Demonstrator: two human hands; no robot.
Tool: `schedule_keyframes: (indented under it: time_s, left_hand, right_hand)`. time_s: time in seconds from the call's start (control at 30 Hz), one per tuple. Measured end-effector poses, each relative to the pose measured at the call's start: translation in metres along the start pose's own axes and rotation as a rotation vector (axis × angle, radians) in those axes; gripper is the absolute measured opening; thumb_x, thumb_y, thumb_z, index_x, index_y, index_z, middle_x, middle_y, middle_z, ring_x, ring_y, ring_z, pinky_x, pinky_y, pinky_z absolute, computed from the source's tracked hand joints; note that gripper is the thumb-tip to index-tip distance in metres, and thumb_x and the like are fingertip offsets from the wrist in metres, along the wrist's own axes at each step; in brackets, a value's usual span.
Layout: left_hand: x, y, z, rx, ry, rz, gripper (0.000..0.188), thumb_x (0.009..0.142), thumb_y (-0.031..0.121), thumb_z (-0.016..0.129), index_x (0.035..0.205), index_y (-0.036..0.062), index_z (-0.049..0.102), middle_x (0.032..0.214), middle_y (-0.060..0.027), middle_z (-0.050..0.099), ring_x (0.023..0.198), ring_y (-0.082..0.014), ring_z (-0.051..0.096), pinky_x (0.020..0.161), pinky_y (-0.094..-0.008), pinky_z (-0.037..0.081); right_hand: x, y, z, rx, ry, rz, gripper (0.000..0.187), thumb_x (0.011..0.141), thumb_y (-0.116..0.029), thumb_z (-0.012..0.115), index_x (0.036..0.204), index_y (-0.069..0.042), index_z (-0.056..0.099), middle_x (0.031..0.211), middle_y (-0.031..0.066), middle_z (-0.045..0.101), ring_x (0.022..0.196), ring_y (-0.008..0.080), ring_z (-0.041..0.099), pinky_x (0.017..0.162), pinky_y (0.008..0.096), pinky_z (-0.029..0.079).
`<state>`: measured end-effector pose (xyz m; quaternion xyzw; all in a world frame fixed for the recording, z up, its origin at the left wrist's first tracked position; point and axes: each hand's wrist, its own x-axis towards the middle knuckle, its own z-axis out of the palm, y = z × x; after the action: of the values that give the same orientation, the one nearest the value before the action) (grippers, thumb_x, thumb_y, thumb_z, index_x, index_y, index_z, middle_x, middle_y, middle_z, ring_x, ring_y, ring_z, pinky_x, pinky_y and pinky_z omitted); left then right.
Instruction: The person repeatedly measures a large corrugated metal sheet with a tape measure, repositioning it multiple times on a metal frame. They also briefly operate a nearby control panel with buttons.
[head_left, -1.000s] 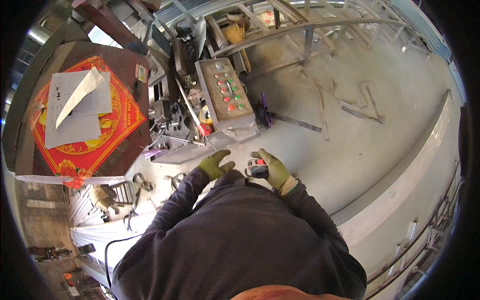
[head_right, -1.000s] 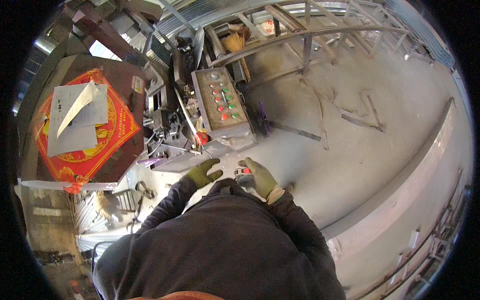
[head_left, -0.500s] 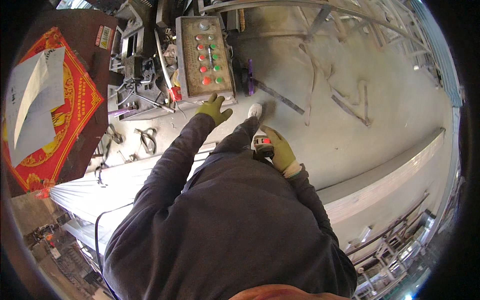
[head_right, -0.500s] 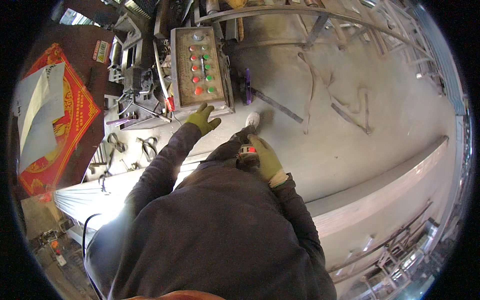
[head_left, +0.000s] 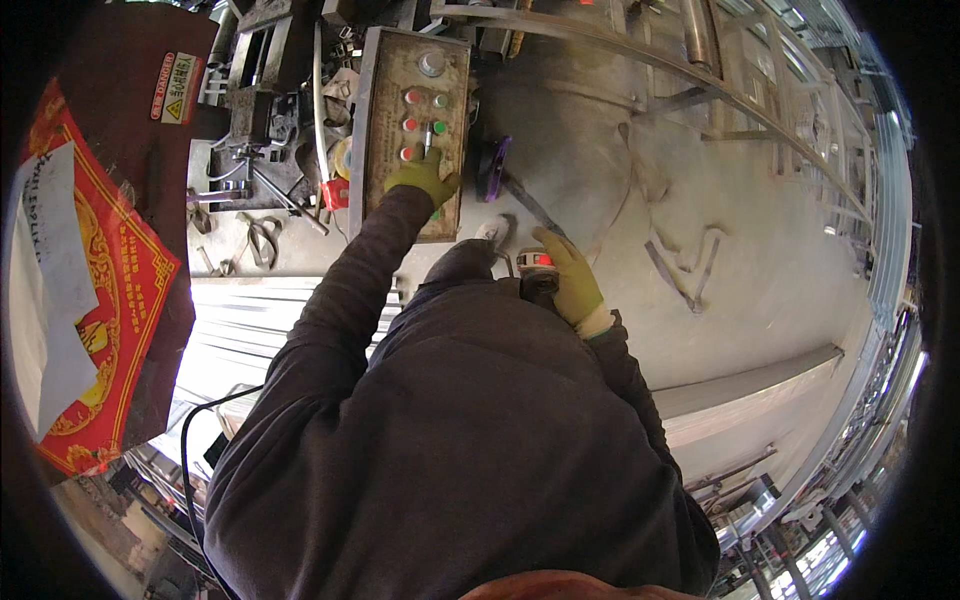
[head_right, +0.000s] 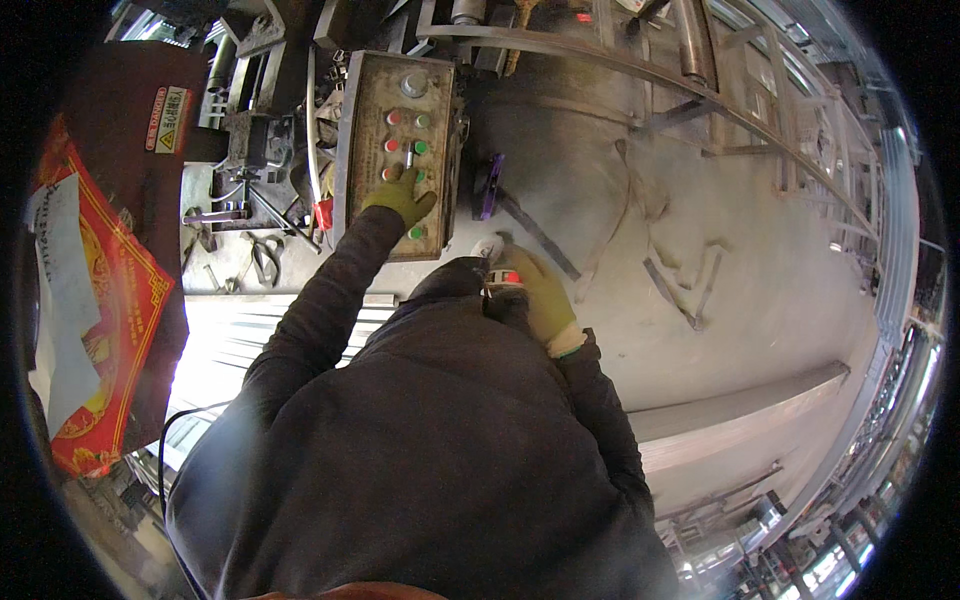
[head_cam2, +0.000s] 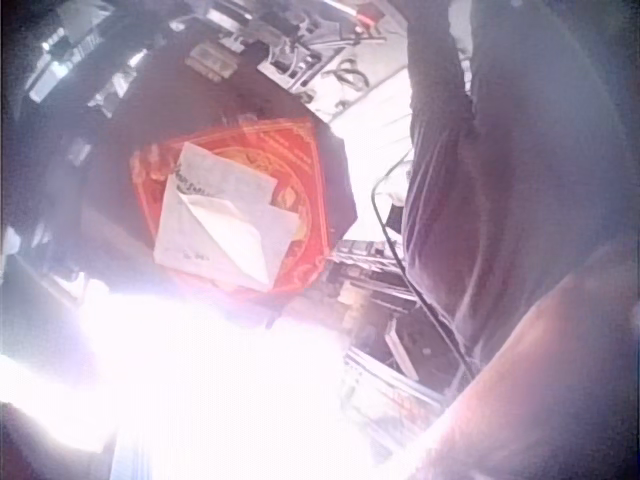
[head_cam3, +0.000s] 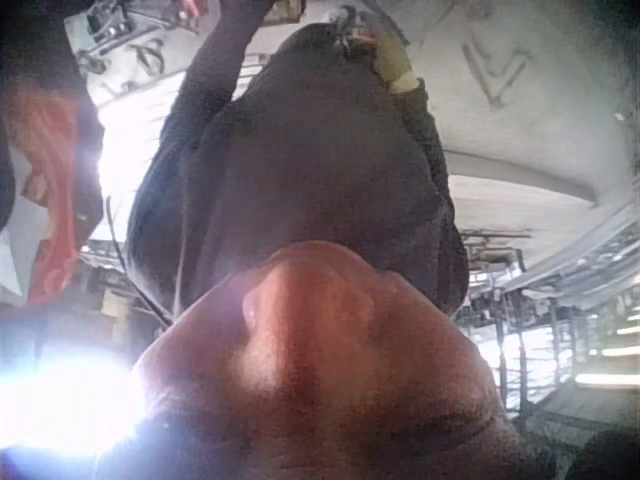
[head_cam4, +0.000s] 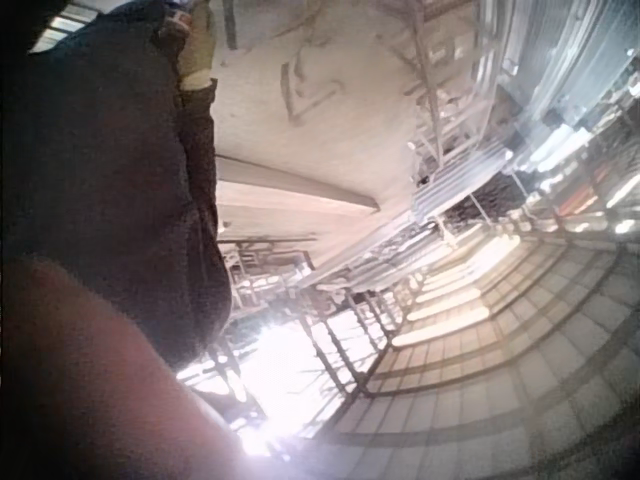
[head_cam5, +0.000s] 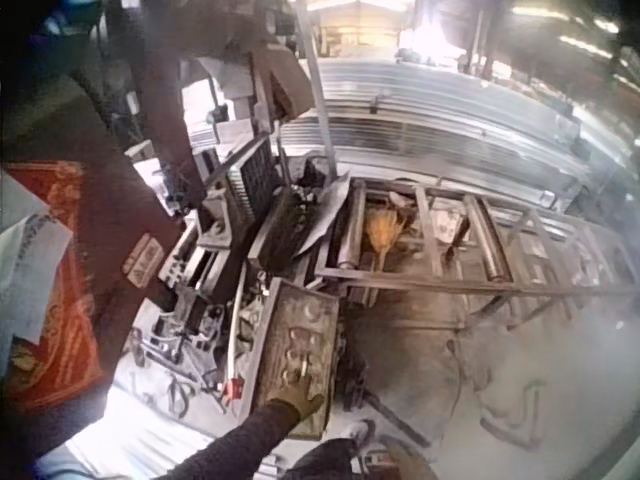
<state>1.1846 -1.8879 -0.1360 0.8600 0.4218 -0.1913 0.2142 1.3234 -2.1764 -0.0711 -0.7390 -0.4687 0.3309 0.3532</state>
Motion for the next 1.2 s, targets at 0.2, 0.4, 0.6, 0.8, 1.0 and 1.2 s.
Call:
schedule_keyframes:
  time_s: [0.2, 0.4, 0.6, 0.8, 1.0, 1.2]
  left_hand:
    - [0.037, -0.008, -0.012, -0.006, -0.015, -0.054, 0.073, 0.090, 0.056, 0.058, 0.148, 0.0125, 0.047, 0.165, -0.0167, 0.028, 0.125, -0.0372, 0.062, 0.101, -0.0496, 0.052]
    - [0.049, -0.005, -0.017, -0.025, -0.040, -0.154, 0.059, 0.090, 0.052, 0.061, 0.131, 0.0092, 0.058, 0.167, -0.0139, 0.025, 0.119, -0.0381, 0.065, 0.097, -0.0510, 0.053]
    - [0.052, 0.009, -0.018, 0.001, -0.128, -0.257, 0.061, 0.091, 0.053, 0.059, 0.136, 0.0126, 0.056, 0.168, -0.0158, 0.023, 0.118, -0.0355, 0.066, 0.096, -0.0480, 0.054]
    - [0.062, 0.037, -0.018, 0.003, -0.056, -0.293, 0.060, 0.091, 0.053, 0.059, 0.135, 0.0128, 0.057, 0.165, -0.0150, 0.030, 0.117, -0.0376, 0.065, 0.096, -0.0513, 0.053]
    - [0.082, 0.069, 0.031, 0.037, -0.028, -0.321, 0.059, 0.092, 0.051, 0.056, 0.137, 0.0130, 0.058, 0.163, -0.0190, 0.032, 0.123, -0.0420, 0.061, 0.104, -0.0510, 0.048]
    - [0.103, 0.087, 0.030, -0.106, -0.085, -0.513, 0.064, 0.087, 0.050, 0.060, 0.142, 0.0164, 0.060, 0.166, -0.0186, 0.025, 0.128, -0.0436, 0.056, 0.107, -0.0495, 0.047]
  right_hand:
    - [0.060, -0.003, -0.023, 0.194, -0.146, 0.037, 0.045, 0.097, 0.000, 0.050, 0.142, -0.002, 0.054, 0.136, 0.0208, 0.060, 0.123, 0.0320, 0.061, 0.103, 0.0361, 0.049]
    - [0.107, 0.001, -0.052, 0.069, -0.204, -0.145, 0.038, 0.103, -0.007, 0.048, 0.140, 0.001, 0.055, 0.134, 0.0171, 0.061, 0.119, 0.0253, 0.062, 0.102, 0.0325, 0.049]
    - [0.151, 0.027, -0.082, 0.285, -0.343, -0.046, 0.062, 0.081, 0.014, 0.057, 0.141, -0.003, 0.054, 0.133, 0.0205, 0.060, 0.123, 0.0347, 0.060, 0.103, 0.0358, 0.047]
    - [0.196, 0.051, -0.119, 0.358, -0.450, -0.052, 0.054, 0.087, 0.012, 0.052, 0.139, -0.002, 0.055, 0.133, 0.0180, 0.060, 0.119, 0.0300, 0.062, 0.101, 0.0335, 0.049]
    - [0.228, 0.078, -0.154, 0.797, -0.592, 0.584, 0.040, 0.101, -0.021, 0.052, 0.134, 0.001, 0.060, 0.129, 0.0125, 0.064, 0.114, 0.0230, 0.063, 0.100, 0.0327, 0.049]
    - [0.253, 0.128, -0.166, 0.643, -0.609, 0.347, 0.037, 0.104, -0.022, 0.053, 0.133, 0.000, 0.060, 0.131, 0.0156, 0.063, 0.118, 0.0275, 0.062, 0.101, 0.0346, 0.048]
